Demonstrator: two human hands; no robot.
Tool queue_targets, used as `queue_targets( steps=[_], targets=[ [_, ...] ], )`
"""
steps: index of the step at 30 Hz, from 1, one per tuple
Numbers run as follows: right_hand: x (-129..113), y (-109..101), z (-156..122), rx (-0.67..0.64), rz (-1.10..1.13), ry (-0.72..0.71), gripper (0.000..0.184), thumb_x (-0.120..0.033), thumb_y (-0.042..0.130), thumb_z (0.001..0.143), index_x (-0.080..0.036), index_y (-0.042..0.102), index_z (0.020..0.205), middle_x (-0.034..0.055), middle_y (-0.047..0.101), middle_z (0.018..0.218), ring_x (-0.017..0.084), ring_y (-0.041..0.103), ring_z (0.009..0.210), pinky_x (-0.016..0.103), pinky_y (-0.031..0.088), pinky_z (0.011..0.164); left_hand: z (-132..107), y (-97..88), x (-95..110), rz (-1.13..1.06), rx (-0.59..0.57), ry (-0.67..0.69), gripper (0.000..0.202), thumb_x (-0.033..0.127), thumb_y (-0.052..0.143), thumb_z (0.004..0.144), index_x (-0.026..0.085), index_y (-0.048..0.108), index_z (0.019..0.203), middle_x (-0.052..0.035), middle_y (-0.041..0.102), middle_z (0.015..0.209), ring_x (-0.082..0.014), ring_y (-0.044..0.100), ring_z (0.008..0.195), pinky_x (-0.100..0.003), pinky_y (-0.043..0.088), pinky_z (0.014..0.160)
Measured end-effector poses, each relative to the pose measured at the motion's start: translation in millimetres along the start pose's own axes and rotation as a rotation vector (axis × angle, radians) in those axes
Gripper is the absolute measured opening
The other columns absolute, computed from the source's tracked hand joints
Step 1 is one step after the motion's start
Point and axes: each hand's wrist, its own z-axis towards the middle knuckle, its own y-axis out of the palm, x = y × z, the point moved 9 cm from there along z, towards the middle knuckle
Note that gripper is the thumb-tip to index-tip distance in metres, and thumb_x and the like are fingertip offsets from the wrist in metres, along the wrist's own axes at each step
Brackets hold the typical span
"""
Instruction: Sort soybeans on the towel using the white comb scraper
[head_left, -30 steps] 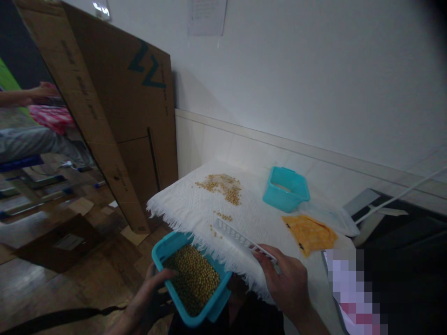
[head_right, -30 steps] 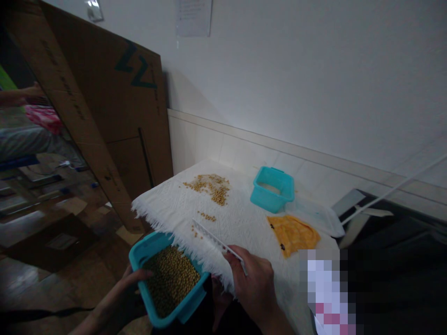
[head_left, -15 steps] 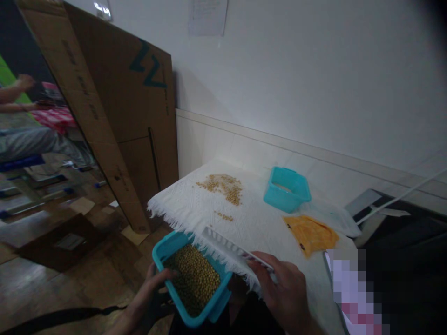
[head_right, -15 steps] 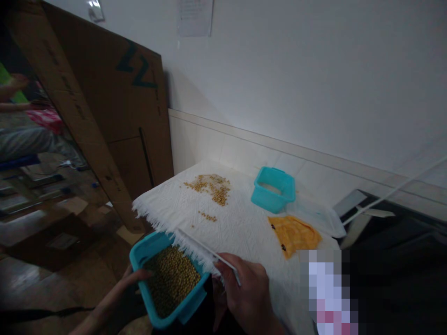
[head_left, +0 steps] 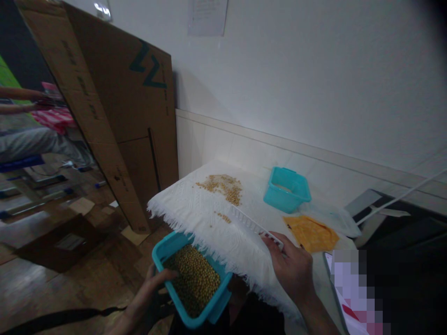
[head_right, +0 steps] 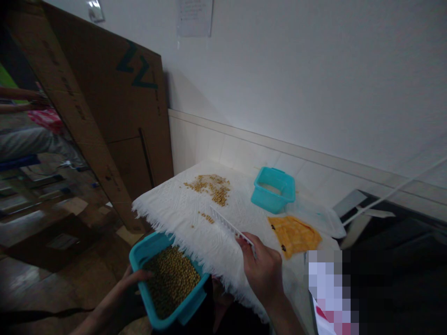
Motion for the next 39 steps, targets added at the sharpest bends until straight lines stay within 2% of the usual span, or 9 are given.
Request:
queue_targets(
  steps=[6, 10, 13, 17, 20, 27, 33, 39],
  targets=[
    [-10.2, -5.7, -6.6, -0.027, -0.043, 0.008, 0.072, -0.068, 0.047, 0.122, -0.021, 0.091, 0.091, 0.0060, 0.084, 0.066, 0.020, 0.078, 0.046, 0.025, 0.060, 0.052, 2.3, -1.2, -1.5, -0.002, -0.003, -0.011, 0.085, 0.048, 0.095, 0.076, 0.040, 0.055, 0.151, -0.0082, 0.081, 0.127, -0.0419, 0.085, 0.109, -0.052, 0.068, 0.086],
    [-12.8, -5.8, -15.6, -0.088, -0.084, 0.021, 0.074, -0.069, 0.044, 0.123, -0.024, 0.093, 0.092, 0.0057, 0.086, 0.069, 0.022, 0.081, 0.051, 0.025, 0.061, 0.053, 4.5, -2.7, -2.9, 0.000, -0.021, -0.002, 0.082, 0.049, 0.093, 0.078, 0.039, 0.054, 0.150, -0.0086, 0.081, 0.123, -0.0418, 0.084, 0.109, -0.053, 0.068, 0.088],
    [-12.5, -8.0, -21.4, -0.079, -0.102, 0.058, 0.076, -0.070, 0.041, 0.123, -0.024, 0.093, 0.092, 0.0061, 0.088, 0.073, 0.022, 0.083, 0.054, 0.025, 0.062, 0.055, 5.2, -2.2, -3.6, -0.010, -0.039, 0.002, 0.086, 0.048, 0.094, 0.079, 0.039, 0.052, 0.152, -0.0075, 0.081, 0.121, -0.0407, 0.083, 0.108, -0.054, 0.067, 0.092],
    [-17.1, -10.1, -24.9, -0.072, -0.129, 0.043, 0.076, -0.070, 0.040, 0.123, -0.026, 0.093, 0.091, 0.0056, 0.087, 0.071, 0.022, 0.081, 0.051, 0.026, 0.061, 0.052, 5.2, -3.8, -4.6, -0.014, -0.004, -0.018, 0.085, 0.047, 0.092, 0.079, 0.039, 0.052, 0.153, -0.0064, 0.081, 0.116, -0.0392, 0.083, 0.101, -0.055, 0.066, 0.090],
    [-17.3, -11.7, -29.9, -0.065, -0.137, 0.043, 0.077, -0.071, 0.040, 0.123, -0.026, 0.093, 0.089, 0.0062, 0.086, 0.069, 0.023, 0.080, 0.050, 0.027, 0.061, 0.053, 4.3, -1.1, -2.8, -0.020, -0.020, -0.011, 0.083, 0.047, 0.093, 0.080, 0.040, 0.052, 0.152, -0.0058, 0.080, 0.115, -0.0394, 0.083, 0.103, -0.053, 0.066, 0.087],
    [-16.0, -8.8, -39.6, -0.072, -0.078, 0.067, 0.070, -0.067, 0.045, 0.123, -0.028, 0.094, 0.093, 0.0078, 0.090, 0.079, 0.024, 0.086, 0.061, 0.027, 0.066, 0.061, 3.6, -2.0, -2.1, -0.009, 0.004, -0.009, 0.085, 0.047, 0.096, 0.074, 0.038, 0.055, 0.148, -0.0069, 0.080, 0.117, -0.0399, 0.083, 0.100, -0.050, 0.065, 0.084],
    [-45.9, -10.2, -13.5, -0.072, -0.016, -0.032, 0.072, -0.064, 0.044, 0.125, -0.024, 0.091, 0.087, 0.0067, 0.088, 0.074, 0.021, 0.085, 0.055, 0.022, 0.065, 0.056, 2.1, -1.0, -0.9, -0.003, 0.023, 0.000, 0.088, 0.048, 0.095, 0.073, 0.039, 0.054, 0.151, -0.0049, 0.081, 0.105, -0.0396, 0.083, 0.095, -0.052, 0.067, 0.085],
    [-81.0, -6.0, -10.6, -0.089, 0.071, -0.152, 0.068, -0.051, 0.042, 0.128, -0.023, 0.090, 0.088, 0.0050, 0.089, 0.076, 0.017, 0.085, 0.056, 0.018, 0.066, 0.060, 4.6, -1.3, -2.8, -0.031, 0.022, -0.006, 0.083, 0.044, 0.093, 0.077, 0.039, 0.053, 0.150, -0.0053, 0.081, 0.111, -0.0384, 0.085, 0.097, -0.056, 0.068, 0.090]
  ],
)
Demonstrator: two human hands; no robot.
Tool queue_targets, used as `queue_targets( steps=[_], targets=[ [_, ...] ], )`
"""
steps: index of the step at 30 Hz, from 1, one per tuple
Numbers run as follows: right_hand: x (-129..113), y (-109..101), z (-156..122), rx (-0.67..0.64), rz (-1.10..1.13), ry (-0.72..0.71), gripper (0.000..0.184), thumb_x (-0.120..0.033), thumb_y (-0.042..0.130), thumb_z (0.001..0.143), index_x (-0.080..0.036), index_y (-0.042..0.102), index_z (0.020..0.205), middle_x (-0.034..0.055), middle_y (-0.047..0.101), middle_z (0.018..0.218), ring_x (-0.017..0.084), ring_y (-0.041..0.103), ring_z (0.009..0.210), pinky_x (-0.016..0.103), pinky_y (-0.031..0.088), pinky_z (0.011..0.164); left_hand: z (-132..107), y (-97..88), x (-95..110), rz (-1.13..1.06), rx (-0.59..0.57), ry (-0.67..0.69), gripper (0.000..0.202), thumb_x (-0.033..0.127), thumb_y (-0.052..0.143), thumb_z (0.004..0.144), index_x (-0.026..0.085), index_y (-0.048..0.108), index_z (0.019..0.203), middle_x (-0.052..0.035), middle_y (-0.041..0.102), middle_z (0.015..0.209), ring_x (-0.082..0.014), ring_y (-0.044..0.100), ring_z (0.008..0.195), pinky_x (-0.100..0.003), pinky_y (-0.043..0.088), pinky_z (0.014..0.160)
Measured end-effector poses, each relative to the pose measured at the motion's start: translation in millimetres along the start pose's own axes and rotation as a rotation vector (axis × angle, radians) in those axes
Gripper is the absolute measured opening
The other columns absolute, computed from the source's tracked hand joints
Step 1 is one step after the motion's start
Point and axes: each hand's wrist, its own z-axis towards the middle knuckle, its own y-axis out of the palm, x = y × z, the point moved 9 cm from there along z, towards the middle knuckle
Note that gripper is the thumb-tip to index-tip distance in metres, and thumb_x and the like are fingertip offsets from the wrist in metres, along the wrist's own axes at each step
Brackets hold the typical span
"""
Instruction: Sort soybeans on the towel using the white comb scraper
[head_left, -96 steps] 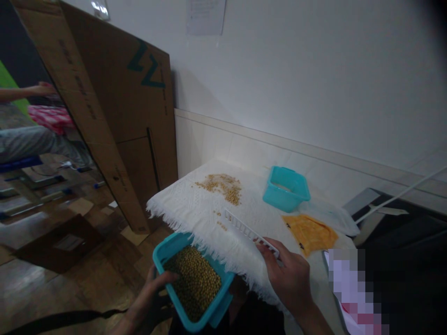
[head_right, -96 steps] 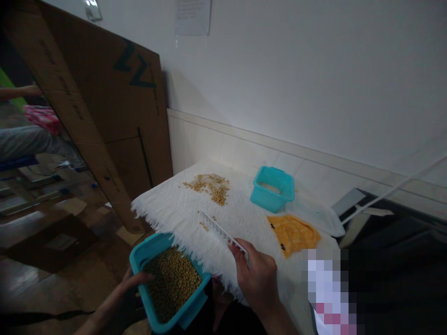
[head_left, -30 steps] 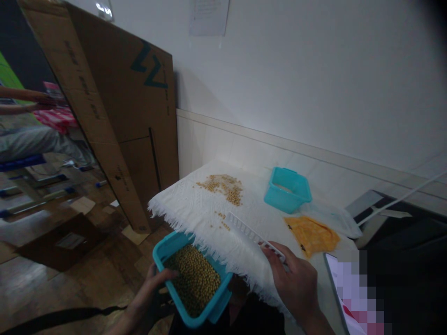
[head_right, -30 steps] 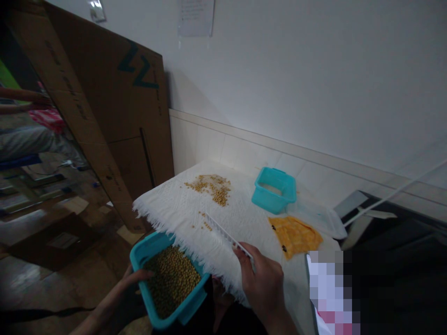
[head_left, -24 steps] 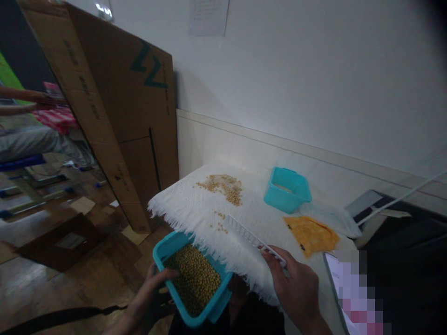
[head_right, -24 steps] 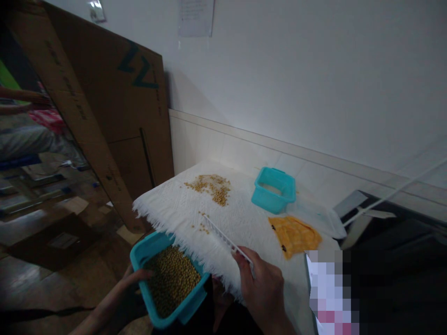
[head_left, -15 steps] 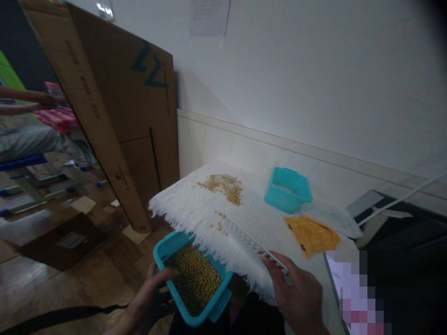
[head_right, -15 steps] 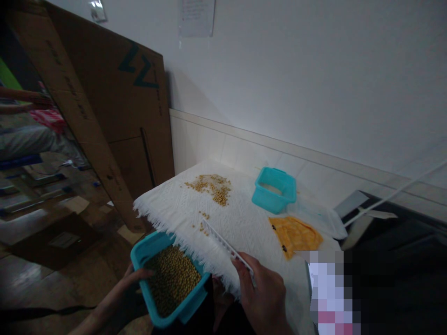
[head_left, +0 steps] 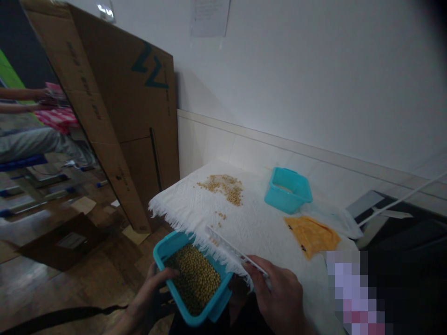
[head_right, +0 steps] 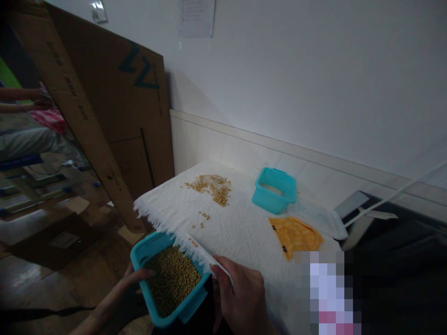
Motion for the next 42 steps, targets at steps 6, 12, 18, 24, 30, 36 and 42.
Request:
queue_targets(
  steps=[6, 12, 18, 24, 30, 36, 42],
  targets=[
    [31.9, 2.1, -2.1, 0.120, -0.116, 0.092, 0.066, -0.056, 0.047, 0.126, -0.022, 0.091, 0.090, 0.0087, 0.089, 0.075, 0.021, 0.084, 0.055, 0.025, 0.069, 0.061, -0.8, 0.9, 1.4, -0.008, -0.035, -0.015, 0.092, 0.045, 0.094, 0.076, 0.040, 0.051, 0.157, -0.0090, 0.081, 0.128, -0.0395, 0.085, 0.110, -0.052, 0.067, 0.091],
    [54.1, 7.4, -3.1, 0.135, -0.154, 0.062, 0.062, -0.055, 0.051, 0.125, -0.020, 0.090, 0.091, 0.0079, 0.086, 0.071, 0.019, 0.078, 0.048, 0.024, 0.063, 0.057, 0.6, -1.7, 2.8, 0.006, -0.025, 0.000, 0.091, 0.046, 0.096, 0.074, 0.039, 0.053, 0.154, -0.0062, 0.080, 0.117, -0.0381, 0.084, 0.099, -0.055, 0.067, 0.091],
    [48.3, 8.3, -1.4, 0.129, -0.124, 0.008, 0.059, -0.050, 0.052, 0.125, -0.018, 0.088, 0.092, 0.0071, 0.086, 0.070, 0.017, 0.077, 0.046, 0.022, 0.060, 0.054, -7.5, 0.9, 8.6, 0.027, -0.005, 0.007, 0.080, 0.045, 0.091, 0.079, 0.036, 0.054, 0.149, -0.0068, 0.080, 0.115, -0.0383, 0.085, 0.099, -0.053, 0.068, 0.088],
    [49.9, 16.9, -6.6, 0.046, -0.097, 0.014, 0.053, -0.047, 0.053, 0.124, -0.021, 0.090, 0.096, 0.0068, 0.088, 0.076, 0.018, 0.081, 0.052, 0.023, 0.063, 0.058, -5.8, 1.6, 8.2, 0.007, -0.015, -0.003, 0.078, 0.042, 0.090, 0.082, 0.038, 0.051, 0.149, -0.0048, 0.078, 0.110, -0.0355, 0.084, 0.093, -0.052, 0.068, 0.088],
    [42.7, 24.1, -8.7, -0.018, -0.033, -0.052, 0.042, -0.034, 0.057, 0.123, -0.019, 0.090, 0.104, 0.0075, 0.092, 0.088, 0.020, 0.089, 0.067, 0.022, 0.069, 0.070, -8.5, 0.9, 13.8, 0.030, 0.009, 0.000, 0.082, 0.042, 0.091, 0.081, 0.038, 0.051, 0.152, -0.0064, 0.080, 0.118, -0.0356, 0.086, 0.099, -0.052, 0.068, 0.092],
    [16.9, 19.7, 2.2, -0.060, 0.079, -0.080, 0.052, -0.041, 0.049, 0.127, -0.023, 0.090, 0.101, 0.0036, 0.093, 0.089, 0.018, 0.090, 0.071, 0.019, 0.070, 0.072, -14.6, 4.6, 19.2, 0.041, 0.017, 0.005, 0.088, 0.042, 0.092, 0.078, 0.034, 0.047, 0.155, -0.0115, 0.079, 0.126, -0.0371, 0.086, 0.098, -0.051, 0.069, 0.088],
    [34.7, 6.9, 12.0, 0.041, 0.044, 0.002, 0.057, -0.052, 0.051, 0.126, -0.023, 0.091, 0.097, 0.0051, 0.091, 0.083, 0.019, 0.088, 0.064, 0.020, 0.069, 0.069, -14.0, 4.6, 18.1, 0.015, 0.007, -0.012, 0.084, 0.039, 0.096, 0.076, 0.036, 0.052, 0.147, -0.0085, 0.081, 0.123, -0.0342, 0.086, 0.095, -0.050, 0.069, 0.092]
  ],
)
